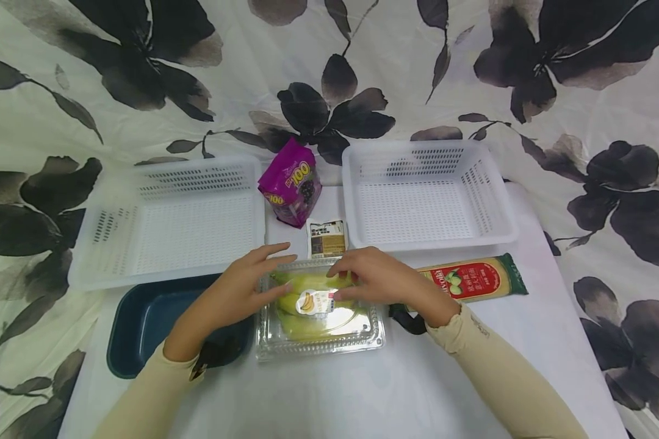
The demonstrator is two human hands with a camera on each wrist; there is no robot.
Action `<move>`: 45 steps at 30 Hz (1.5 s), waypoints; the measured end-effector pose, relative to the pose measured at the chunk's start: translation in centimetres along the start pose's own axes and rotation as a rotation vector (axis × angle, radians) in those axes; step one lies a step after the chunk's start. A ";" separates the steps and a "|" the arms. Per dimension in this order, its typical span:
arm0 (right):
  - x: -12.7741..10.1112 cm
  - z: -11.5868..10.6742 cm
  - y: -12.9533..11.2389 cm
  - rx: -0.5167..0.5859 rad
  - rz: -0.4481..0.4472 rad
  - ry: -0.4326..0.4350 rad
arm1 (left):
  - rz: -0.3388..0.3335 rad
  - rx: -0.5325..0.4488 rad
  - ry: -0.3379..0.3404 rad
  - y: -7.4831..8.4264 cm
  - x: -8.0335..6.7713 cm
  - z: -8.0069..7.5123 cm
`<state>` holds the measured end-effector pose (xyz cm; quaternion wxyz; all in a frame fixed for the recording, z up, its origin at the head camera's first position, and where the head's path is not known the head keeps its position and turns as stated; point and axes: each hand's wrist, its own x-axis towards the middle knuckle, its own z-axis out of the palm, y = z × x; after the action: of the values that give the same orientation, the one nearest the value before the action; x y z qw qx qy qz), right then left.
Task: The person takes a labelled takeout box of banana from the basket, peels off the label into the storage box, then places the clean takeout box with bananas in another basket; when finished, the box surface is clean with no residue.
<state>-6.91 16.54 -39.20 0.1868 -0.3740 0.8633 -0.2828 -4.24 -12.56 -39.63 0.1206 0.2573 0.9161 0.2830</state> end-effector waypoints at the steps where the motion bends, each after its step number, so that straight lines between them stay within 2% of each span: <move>1: 0.6 0.0 -0.1 -0.003 -0.016 -0.016 | 0.005 -0.004 0.012 -0.2 -0.5 0.5; 5: 2.9 0.4 -0.1 -0.037 -0.093 -0.067 | 0.043 0.001 0.052 -0.8 -1.7 2.1; 8: 4.2 0.7 0.0 -0.027 -0.124 -0.105 | 0.091 0.041 0.082 -1.4 -2.3 3.1; 12: 5.5 1.1 -0.1 0.023 -0.103 -0.167 | 0.103 0.086 0.099 -1.9 -2.8 4.1; 15: 6.2 1.3 -0.3 0.047 -0.058 -0.212 | 0.084 0.086 0.094 -1.9 -3.0 4.5; 19: 6.9 1.7 -0.2 0.060 0.006 -0.247 | 0.069 0.079 0.089 -1.9 -3.1 4.9; 23: 7.5 2.0 0.2 0.070 0.033 -0.248 | 0.073 0.086 0.100 -2.3 -3.1 5.2; 32: 8.4 2.2 1.1 0.137 0.027 -0.305 | 0.047 0.058 0.096 -2.5 -3.2 5.6; 38: 8.3 2.2 1.6 0.156 0.020 -0.351 | 0.049 0.082 0.088 -2.5 -3.1 5.8; 45: 8.3 2.0 1.3 0.209 0.007 -0.412 | 0.020 0.098 0.068 -2.3 -3.0 5.7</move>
<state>-11.98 10.31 -42.43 0.3977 -0.3992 0.7744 -0.2878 -0.55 -13.16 -45.38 0.0738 0.2622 0.9297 0.2478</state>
